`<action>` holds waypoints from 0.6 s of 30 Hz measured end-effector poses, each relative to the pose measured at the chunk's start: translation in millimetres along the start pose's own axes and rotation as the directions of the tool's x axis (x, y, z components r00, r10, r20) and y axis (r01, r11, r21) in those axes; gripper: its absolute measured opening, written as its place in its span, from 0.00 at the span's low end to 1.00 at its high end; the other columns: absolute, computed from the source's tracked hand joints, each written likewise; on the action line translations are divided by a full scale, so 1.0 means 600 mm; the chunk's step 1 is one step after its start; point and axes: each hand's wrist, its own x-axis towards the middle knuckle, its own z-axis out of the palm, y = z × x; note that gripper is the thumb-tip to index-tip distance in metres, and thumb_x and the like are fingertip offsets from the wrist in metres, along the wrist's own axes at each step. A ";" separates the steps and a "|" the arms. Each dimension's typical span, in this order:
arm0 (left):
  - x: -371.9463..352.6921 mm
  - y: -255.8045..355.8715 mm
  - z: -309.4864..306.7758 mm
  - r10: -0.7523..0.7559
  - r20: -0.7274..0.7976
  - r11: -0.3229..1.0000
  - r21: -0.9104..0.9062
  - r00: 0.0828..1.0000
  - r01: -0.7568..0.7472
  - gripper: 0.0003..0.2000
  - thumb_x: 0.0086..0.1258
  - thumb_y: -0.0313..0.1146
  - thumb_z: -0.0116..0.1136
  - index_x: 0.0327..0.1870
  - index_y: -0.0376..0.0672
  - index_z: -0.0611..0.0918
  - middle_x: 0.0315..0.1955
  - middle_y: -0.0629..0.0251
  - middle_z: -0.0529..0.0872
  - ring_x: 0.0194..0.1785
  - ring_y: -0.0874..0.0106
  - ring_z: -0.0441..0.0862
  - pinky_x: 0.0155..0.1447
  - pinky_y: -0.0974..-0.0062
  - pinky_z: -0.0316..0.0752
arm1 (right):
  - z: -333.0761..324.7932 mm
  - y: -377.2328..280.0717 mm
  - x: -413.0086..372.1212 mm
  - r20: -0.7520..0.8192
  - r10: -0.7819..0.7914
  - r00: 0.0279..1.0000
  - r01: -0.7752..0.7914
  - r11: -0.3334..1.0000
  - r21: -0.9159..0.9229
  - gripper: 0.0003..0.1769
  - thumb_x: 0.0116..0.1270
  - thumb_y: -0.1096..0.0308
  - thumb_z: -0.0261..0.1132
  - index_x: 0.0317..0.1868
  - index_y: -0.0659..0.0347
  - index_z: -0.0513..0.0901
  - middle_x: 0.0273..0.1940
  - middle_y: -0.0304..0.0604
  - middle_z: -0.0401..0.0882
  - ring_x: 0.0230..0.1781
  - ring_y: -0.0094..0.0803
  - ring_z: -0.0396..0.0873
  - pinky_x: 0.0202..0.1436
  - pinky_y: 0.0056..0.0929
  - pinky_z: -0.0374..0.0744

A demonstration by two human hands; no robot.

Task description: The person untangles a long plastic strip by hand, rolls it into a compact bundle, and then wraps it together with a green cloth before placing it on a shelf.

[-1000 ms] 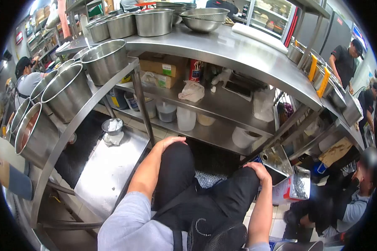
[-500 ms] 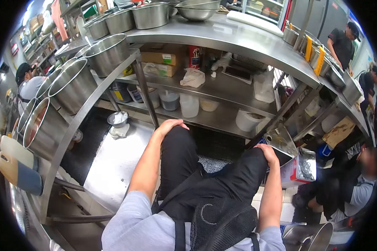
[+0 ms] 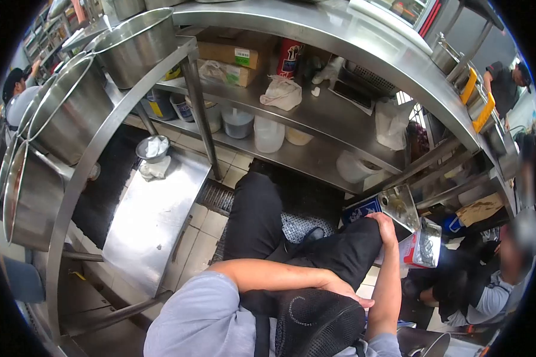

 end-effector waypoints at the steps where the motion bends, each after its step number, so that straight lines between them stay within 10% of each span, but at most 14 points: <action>1: -0.019 0.023 0.015 -0.082 -0.017 0.996 -0.034 0.997 0.081 0.37 0.78 0.69 0.41 0.59 0.40 0.85 0.49 0.61 0.88 0.53 0.73 0.85 0.62 0.72 0.78 | 0.002 -0.005 -0.007 -0.039 0.004 0.999 -0.004 1.000 0.000 0.20 0.70 0.61 0.56 0.43 0.68 0.89 0.42 0.42 0.88 0.45 0.30 0.82 0.57 0.28 0.75; 8: -0.074 0.057 0.028 0.215 0.247 0.975 0.005 0.945 -0.223 0.40 0.83 0.66 0.26 0.69 0.39 0.77 0.65 0.59 0.79 0.71 0.68 0.72 0.77 0.68 0.62 | -0.003 0.011 -0.016 -0.152 0.038 0.988 -0.044 0.998 -0.034 0.20 0.70 0.61 0.55 0.42 0.67 0.89 0.41 0.42 0.88 0.45 0.31 0.82 0.58 0.28 0.75; 18: -0.278 0.133 0.133 0.438 0.063 0.802 0.423 0.897 -0.421 0.49 0.78 0.72 0.23 0.73 0.28 0.69 0.67 0.46 0.74 0.72 0.54 0.71 0.77 0.64 0.60 | 0.030 -0.100 -0.051 -0.043 -0.021 0.999 -0.010 0.780 -0.625 0.26 0.71 0.49 0.57 0.46 0.65 0.88 0.48 0.62 0.87 0.55 0.59 0.82 0.62 0.48 0.78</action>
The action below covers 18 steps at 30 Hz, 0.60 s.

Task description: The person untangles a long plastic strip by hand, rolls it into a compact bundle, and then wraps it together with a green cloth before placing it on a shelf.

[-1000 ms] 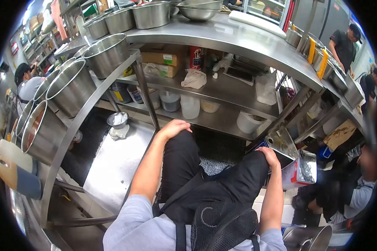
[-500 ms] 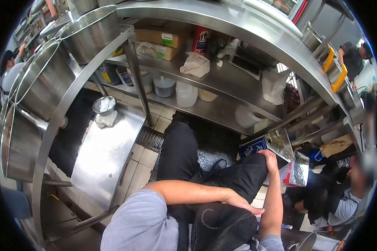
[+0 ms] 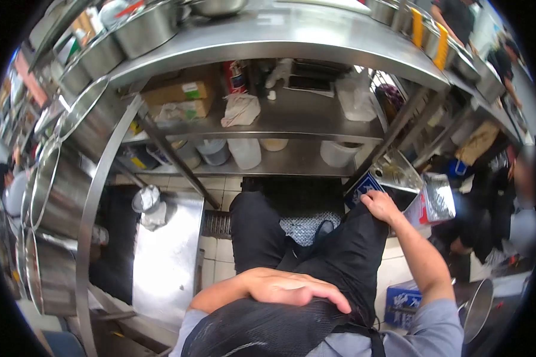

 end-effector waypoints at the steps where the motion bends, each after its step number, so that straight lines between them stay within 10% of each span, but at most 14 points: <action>1: -0.011 0.018 0.005 0.001 0.004 0.999 0.035 1.000 -0.002 0.50 0.77 0.74 0.25 0.73 0.27 0.68 0.66 0.44 0.74 0.71 0.53 0.72 0.76 0.63 0.62 | 0.001 -0.002 0.004 0.043 -0.027 0.999 0.029 0.998 -0.056 0.26 0.71 0.49 0.57 0.46 0.64 0.89 0.48 0.61 0.87 0.54 0.59 0.83 0.61 0.50 0.78; 12: -0.012 -0.050 0.024 -0.181 -0.239 0.982 -0.095 0.954 0.163 0.44 0.82 0.68 0.25 0.71 0.30 0.73 0.65 0.48 0.78 0.70 0.58 0.73 0.76 0.63 0.63 | 0.008 -0.082 0.012 0.137 0.137 0.981 -0.063 0.894 -0.444 0.25 0.69 0.51 0.61 0.50 0.64 0.90 0.55 0.57 0.87 0.58 0.53 0.85 0.62 0.46 0.82; 18: -0.041 -0.092 -0.011 -0.329 -0.477 0.942 -0.106 0.815 0.319 0.33 0.83 0.58 0.44 0.71 0.34 0.73 0.58 0.56 0.84 0.60 0.67 0.82 0.67 0.67 0.74 | 0.034 -0.065 0.013 0.052 0.020 0.998 0.003 0.918 -0.397 0.23 0.69 0.51 0.62 0.44 0.64 0.89 0.45 0.58 0.89 0.50 0.53 0.86 0.56 0.50 0.83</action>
